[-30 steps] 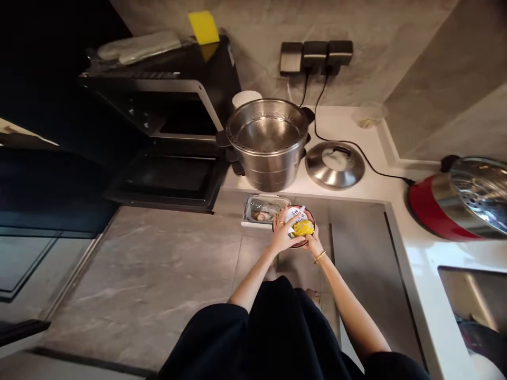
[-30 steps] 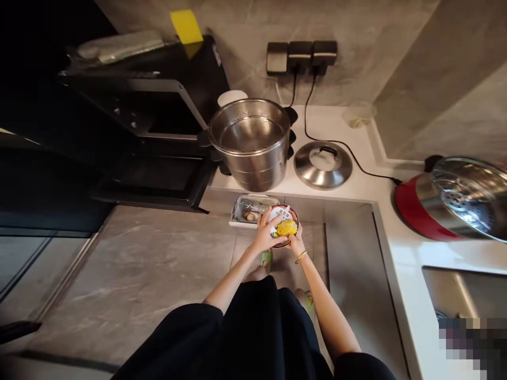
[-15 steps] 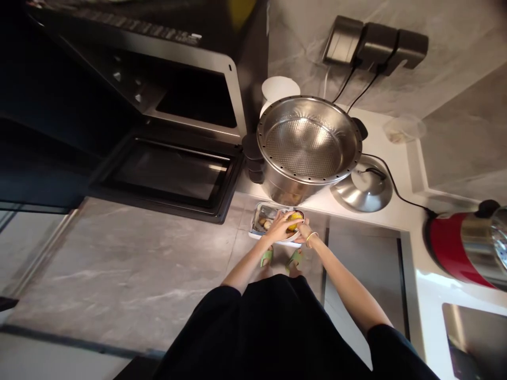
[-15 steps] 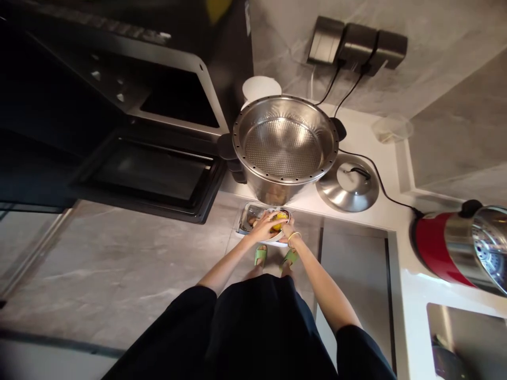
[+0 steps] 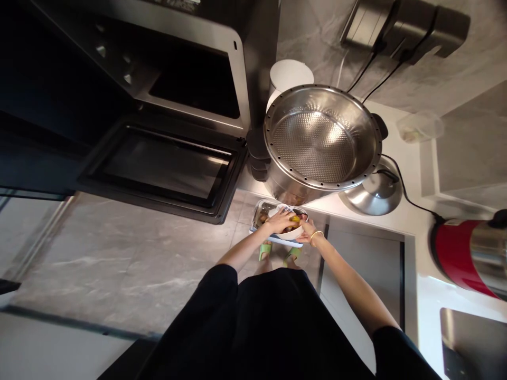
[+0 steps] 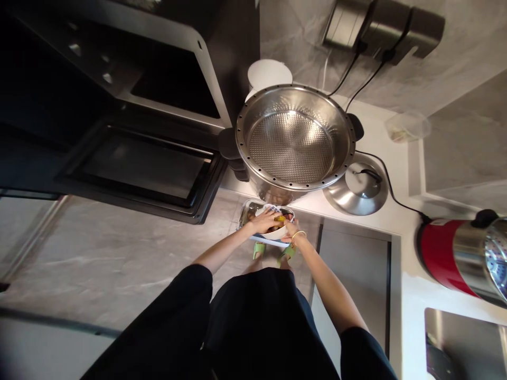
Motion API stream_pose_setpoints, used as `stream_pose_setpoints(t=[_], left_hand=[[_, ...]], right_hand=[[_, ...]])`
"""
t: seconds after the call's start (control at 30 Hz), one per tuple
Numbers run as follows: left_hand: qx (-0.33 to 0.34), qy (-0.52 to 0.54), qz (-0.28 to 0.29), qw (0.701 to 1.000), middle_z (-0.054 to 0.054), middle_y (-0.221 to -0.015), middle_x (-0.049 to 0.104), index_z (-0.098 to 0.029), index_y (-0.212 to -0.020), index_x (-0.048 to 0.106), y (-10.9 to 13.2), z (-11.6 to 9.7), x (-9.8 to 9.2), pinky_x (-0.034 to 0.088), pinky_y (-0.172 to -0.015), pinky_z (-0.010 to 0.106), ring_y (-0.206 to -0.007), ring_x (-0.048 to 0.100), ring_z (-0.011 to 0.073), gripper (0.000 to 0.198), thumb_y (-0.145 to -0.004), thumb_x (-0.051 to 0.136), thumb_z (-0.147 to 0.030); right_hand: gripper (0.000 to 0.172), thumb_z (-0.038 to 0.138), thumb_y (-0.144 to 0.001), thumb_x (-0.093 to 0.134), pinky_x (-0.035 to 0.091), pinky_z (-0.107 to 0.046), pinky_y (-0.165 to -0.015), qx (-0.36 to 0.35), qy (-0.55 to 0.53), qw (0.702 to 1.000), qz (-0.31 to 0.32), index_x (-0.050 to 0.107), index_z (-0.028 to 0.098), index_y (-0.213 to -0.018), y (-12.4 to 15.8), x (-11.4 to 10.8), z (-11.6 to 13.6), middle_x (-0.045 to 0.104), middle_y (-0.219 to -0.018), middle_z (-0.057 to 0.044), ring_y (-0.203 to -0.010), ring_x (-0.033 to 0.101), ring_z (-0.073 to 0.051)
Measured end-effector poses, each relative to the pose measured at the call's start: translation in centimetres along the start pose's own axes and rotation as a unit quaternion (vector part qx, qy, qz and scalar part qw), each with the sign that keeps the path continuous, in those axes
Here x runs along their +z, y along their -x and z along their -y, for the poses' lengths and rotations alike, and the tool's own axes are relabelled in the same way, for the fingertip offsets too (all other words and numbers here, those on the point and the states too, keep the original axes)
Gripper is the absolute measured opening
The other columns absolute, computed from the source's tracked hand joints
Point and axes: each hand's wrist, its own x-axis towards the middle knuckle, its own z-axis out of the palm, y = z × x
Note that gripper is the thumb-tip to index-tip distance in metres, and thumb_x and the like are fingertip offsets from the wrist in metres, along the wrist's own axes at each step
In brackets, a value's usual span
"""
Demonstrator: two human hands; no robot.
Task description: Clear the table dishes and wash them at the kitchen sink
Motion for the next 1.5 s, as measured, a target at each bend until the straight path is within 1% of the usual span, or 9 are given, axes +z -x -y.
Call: stream_pose_setpoints(t=[0.2,0.37,0.53,0.73,0.93,1.1,1.23,1.3,1.5], left_hand=[[0.018,-0.017,0.029,0.999,0.008,-0.141,0.042,-0.035,-0.124,0.059,2.4,2.1,-0.7,0.015,-0.111,0.053,-0.126,0.04,0.0306,0.06,-0.067,0.072,-0.019],[-0.027,0.005,-0.005,1.0,0.006,-0.151,0.032,-0.039,-0.137,0.044,3.8,3.1,1.1,0.014,-0.113,0.049,-0.135,0.035,0.0261,0.069,-0.075,0.069,-0.023],[-0.048,-0.021,-0.033,0.998,0.006,-0.155,0.024,-0.039,-0.141,0.036,4.0,3.5,2.5,0.01,-0.114,0.047,-0.142,0.021,0.0226,0.075,-0.076,0.07,-0.023],[-0.073,-0.019,-0.015,0.997,0.003,-0.155,0.025,-0.039,-0.139,0.038,3.8,3.5,1.9,0.01,-0.114,0.049,-0.141,0.022,0.02,0.072,-0.077,0.062,-0.013],[-0.086,0.01,-0.089,0.992,0.005,-0.155,0.023,-0.034,-0.14,0.041,3.9,1.5,1.1,0.018,-0.113,0.049,-0.14,0.024,0.0256,0.073,-0.075,0.052,-0.004],[0.015,0.016,-0.064,0.998,0.002,-0.154,0.028,-0.034,-0.135,0.048,3.7,0.2,1.3,0.016,-0.115,0.046,-0.139,0.027,0.0228,0.064,-0.079,0.048,-0.004],[-0.037,-0.006,-0.089,0.995,0.008,-0.152,0.031,-0.029,-0.139,0.044,3.8,-0.6,1.5,0.02,-0.114,0.047,-0.139,0.028,0.0241,0.06,-0.083,0.049,-0.009],[-0.064,-0.009,-0.1,0.993,0.009,-0.15,0.034,-0.03,-0.137,0.046,3.9,-1.1,1.7,0.021,-0.114,0.048,-0.139,0.029,0.0245,0.058,-0.083,0.05,-0.009],[-0.026,-0.026,-0.085,0.996,0.006,-0.147,0.04,-0.027,-0.129,0.055,2.5,-1.8,2.6,0.017,-0.116,0.046,-0.139,0.029,0.0227,0.046,-0.088,0.044,-0.01]], right_hand=[[0.056,0.05,-0.078,0.059,0.058,-0.04,-0.056,0.003,0.027,1.0,-0.006,0.038,0.025,-0.125,0.7,-2.1,0.6,0.064,-0.085,-0.007,-0.06,0.066,-0.021],[0.063,0.051,-0.074,0.063,0.058,-0.04,-0.059,-0.003,-0.001,1.0,0.007,0.042,0.021,-0.126,1.8,-4.5,0.1,0.067,-0.09,-0.011,-0.069,0.068,-0.024],[0.052,0.041,-0.073,0.064,0.059,-0.04,-0.063,0.0,-0.09,0.996,0.006,0.047,0.019,-0.118,2.6,-5.9,-2.5,0.068,-0.089,-0.013,-0.075,0.069,-0.026],[0.042,0.042,-0.079,0.057,0.059,-0.042,-0.067,0.001,-0.174,0.985,0.023,0.048,0.018,-0.112,3.6,-6.3,-4.5,0.068,-0.092,-0.015,-0.077,0.07,-0.027],[0.06,0.049,-0.078,0.06,0.058,-0.039,-0.056,-0.045,-0.031,0.998,-0.04,0.041,0.024,-0.129,3.4,-3.7,-1.6,0.066,-0.101,-0.014,-0.064,0.068,-0.023],[0.066,0.049,-0.07,0.067,0.055,-0.035,-0.046,-0.087,0.113,0.989,-0.043,0.046,0.026,-0.129,2.2,-2.8,0.8,0.065,-0.101,-0.012,-0.059,0.065,-0.022],[0.062,0.051,-0.071,0.066,0.053,-0.033,-0.043,-0.112,0.182,0.976,-0.051,0.049,0.026,-0.126,1.7,-3.3,1.6,0.066,-0.096,-0.012,-0.059,0.065,-0.023],[0.065,0.051,-0.071,0.067,0.053,-0.033,-0.043,-0.106,0.19,0.975,-0.044,0.048,0.027,-0.128,1.7,-3.6,1.9,0.067,-0.092,-0.011,-0.057,0.065,-0.023],[0.072,0.05,-0.071,0.068,0.055,-0.033,-0.047,-0.077,0.122,0.989,-0.029,0.042,0.028,-0.134,2.2,-4.2,1.7,0.068,-0.101,-0.012,-0.054,0.066,-0.019]])
